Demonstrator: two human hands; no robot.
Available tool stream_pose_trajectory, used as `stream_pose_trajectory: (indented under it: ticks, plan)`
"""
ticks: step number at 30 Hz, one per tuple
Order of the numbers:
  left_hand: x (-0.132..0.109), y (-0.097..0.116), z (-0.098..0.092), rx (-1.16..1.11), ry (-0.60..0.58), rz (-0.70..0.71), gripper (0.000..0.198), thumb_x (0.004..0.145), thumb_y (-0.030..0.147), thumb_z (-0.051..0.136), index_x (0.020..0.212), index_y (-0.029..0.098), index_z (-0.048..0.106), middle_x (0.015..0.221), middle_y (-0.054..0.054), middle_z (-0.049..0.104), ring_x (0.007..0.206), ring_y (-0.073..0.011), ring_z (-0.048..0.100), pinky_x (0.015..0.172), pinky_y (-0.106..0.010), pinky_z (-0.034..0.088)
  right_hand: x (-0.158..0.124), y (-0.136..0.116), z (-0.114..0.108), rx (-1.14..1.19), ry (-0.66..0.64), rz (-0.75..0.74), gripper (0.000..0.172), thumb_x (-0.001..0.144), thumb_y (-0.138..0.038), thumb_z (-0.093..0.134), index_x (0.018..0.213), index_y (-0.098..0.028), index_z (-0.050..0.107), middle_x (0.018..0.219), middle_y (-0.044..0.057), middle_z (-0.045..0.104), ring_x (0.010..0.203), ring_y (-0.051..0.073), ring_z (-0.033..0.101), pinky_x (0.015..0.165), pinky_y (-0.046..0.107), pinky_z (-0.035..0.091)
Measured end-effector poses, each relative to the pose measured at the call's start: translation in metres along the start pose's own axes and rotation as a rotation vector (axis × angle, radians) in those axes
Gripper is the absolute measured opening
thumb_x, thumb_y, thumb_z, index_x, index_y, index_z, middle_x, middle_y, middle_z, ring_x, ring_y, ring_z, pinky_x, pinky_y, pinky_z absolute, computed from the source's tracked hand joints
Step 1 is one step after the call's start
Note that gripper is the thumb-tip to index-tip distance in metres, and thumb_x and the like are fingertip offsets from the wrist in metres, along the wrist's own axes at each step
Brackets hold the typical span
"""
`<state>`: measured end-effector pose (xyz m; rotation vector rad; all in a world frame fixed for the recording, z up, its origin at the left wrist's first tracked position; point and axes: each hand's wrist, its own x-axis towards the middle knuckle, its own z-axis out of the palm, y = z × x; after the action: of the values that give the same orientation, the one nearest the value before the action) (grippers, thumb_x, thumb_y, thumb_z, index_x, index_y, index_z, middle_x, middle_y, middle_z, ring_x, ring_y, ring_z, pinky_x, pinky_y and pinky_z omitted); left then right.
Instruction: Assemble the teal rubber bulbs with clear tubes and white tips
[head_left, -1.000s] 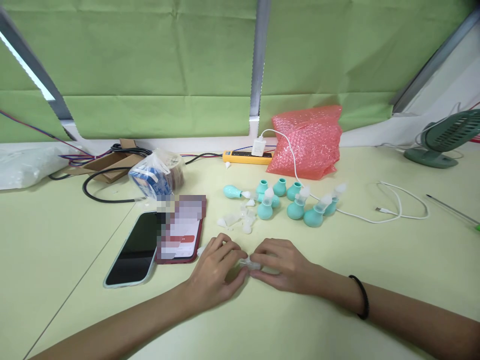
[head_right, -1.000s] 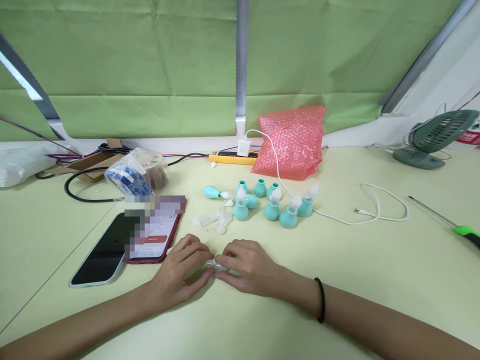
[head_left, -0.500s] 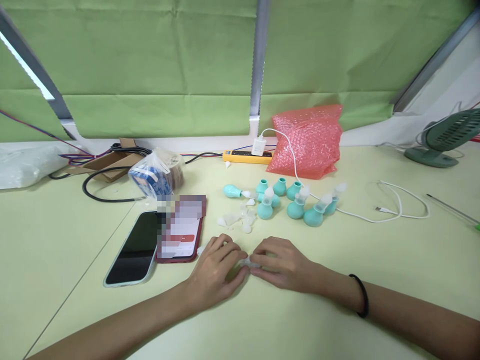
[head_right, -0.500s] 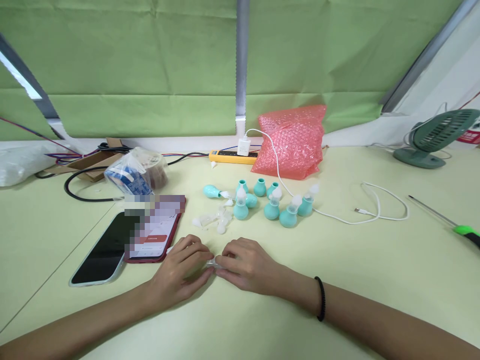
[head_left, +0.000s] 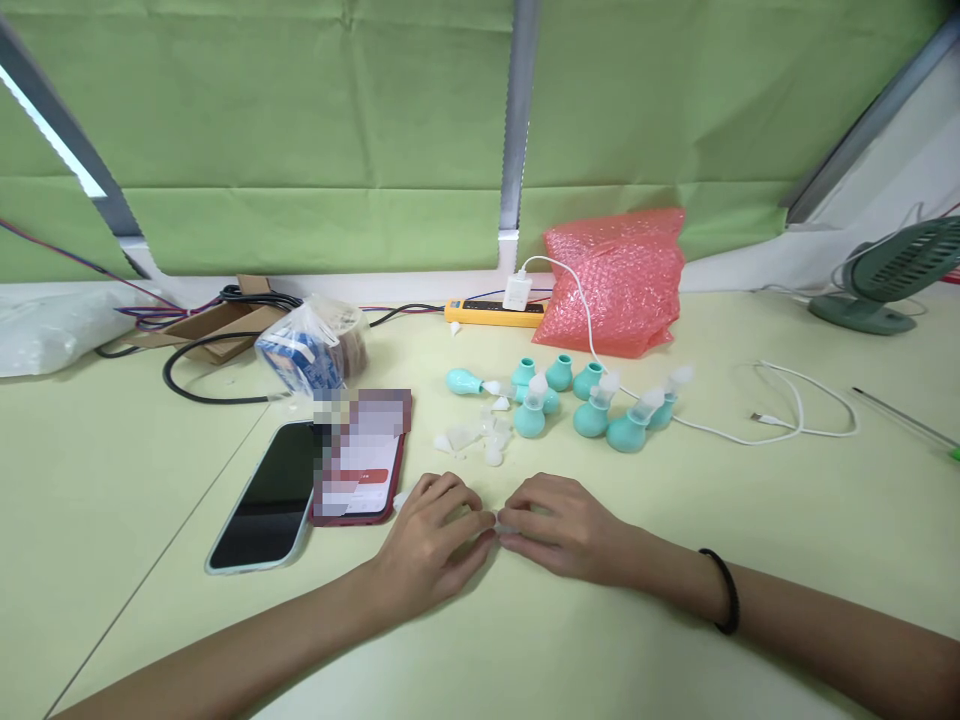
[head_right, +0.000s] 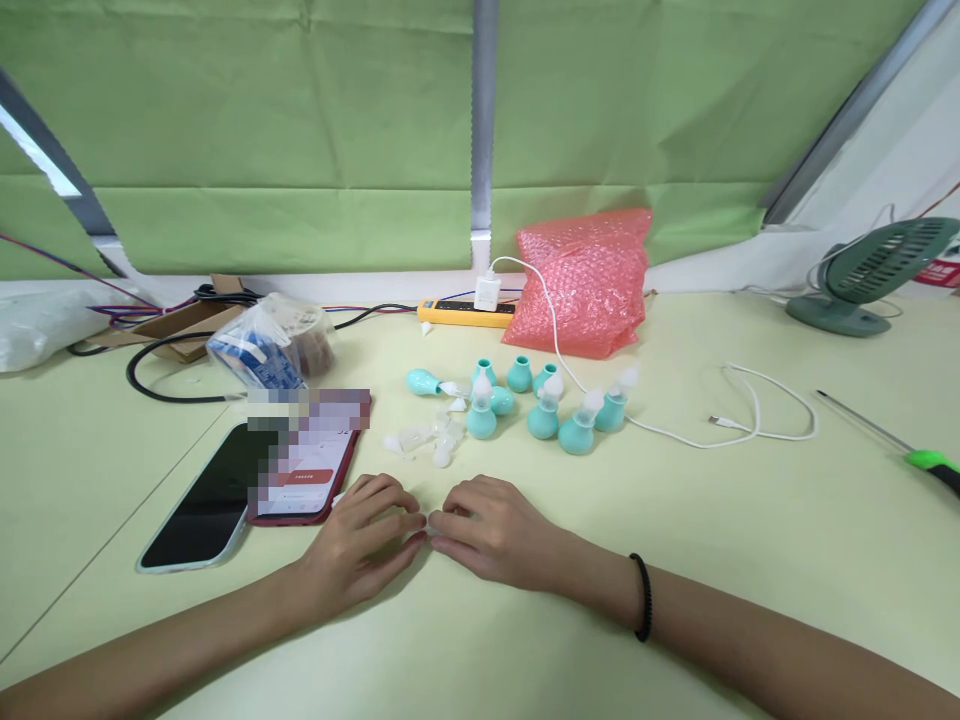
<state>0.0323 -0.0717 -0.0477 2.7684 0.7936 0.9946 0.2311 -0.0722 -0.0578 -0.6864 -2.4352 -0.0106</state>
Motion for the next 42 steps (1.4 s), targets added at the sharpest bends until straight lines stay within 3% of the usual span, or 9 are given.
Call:
stream_pose_trajectory:
  ticks: [7,13,31,36,39,42]
  plan:
    - [0.001,0.0,0.002,0.009,0.063,0.028,0.005,0.075,0.012,0.055,0.078,0.015,0.055,0.071,-0.003,0.06,0.069,-0.0158,0.049,0.063,-0.03,0.037,0.0,0.0,0.003,0.001,0.026,-0.048,0.007,0.081,-0.019,0.05,0.085,-0.016,0.055,0.072,0.003,0.059,0.064,0.012,0.05,0.06,0.025,0.041]
    - [0.001,0.0,0.003,-0.032,0.104,-0.009,0.013,0.072,0.013,0.059,0.084,0.015,0.055,0.069,-0.003,0.062,0.071,-0.0175,0.047,0.062,-0.031,0.039,0.0,0.0,0.005,0.052,0.052,0.005,0.013,0.08,-0.02,0.051,0.091,-0.014,0.053,0.072,0.004,0.059,0.066,0.013,0.052,0.06,0.026,0.041]
    - [0.003,0.002,0.0,0.056,0.073,0.088,0.005,0.072,0.01,0.057,0.075,0.014,0.055,0.07,-0.005,0.059,0.072,-0.0178,0.048,0.063,-0.032,0.04,0.001,0.0,0.0,-0.013,-0.06,-0.104,0.013,0.083,-0.017,0.047,0.094,-0.011,0.052,0.074,0.006,0.06,0.069,0.015,0.052,0.063,0.029,0.043]
    - [0.0,-0.001,0.003,-0.043,0.056,-0.001,0.027,0.072,0.012,0.057,0.098,0.014,0.05,0.077,-0.005,0.06,0.075,-0.0186,0.047,0.064,-0.033,0.041,-0.001,-0.002,0.0,0.163,0.045,0.093,0.017,0.08,-0.022,0.052,0.094,-0.014,0.049,0.075,0.004,0.059,0.067,0.013,0.053,0.062,0.025,0.045]
    - [0.0,-0.003,0.004,-0.149,0.061,-0.021,0.027,0.072,0.011,0.057,0.098,0.013,0.05,0.073,-0.005,0.059,0.073,-0.0174,0.045,0.062,-0.031,0.042,0.001,-0.006,-0.003,0.241,0.032,0.23,0.017,0.079,-0.024,0.053,0.091,-0.015,0.049,0.074,0.003,0.059,0.066,0.012,0.055,0.061,0.023,0.045]
    - [0.001,-0.004,0.003,-0.232,0.069,-0.026,0.027,0.071,0.01,0.058,0.097,0.012,0.051,0.072,-0.007,0.058,0.072,-0.0171,0.045,0.061,-0.031,0.043,0.002,-0.008,-0.006,0.263,0.015,0.243,0.016,0.079,-0.024,0.052,0.091,-0.015,0.049,0.076,0.003,0.058,0.067,0.012,0.055,0.062,0.023,0.045]
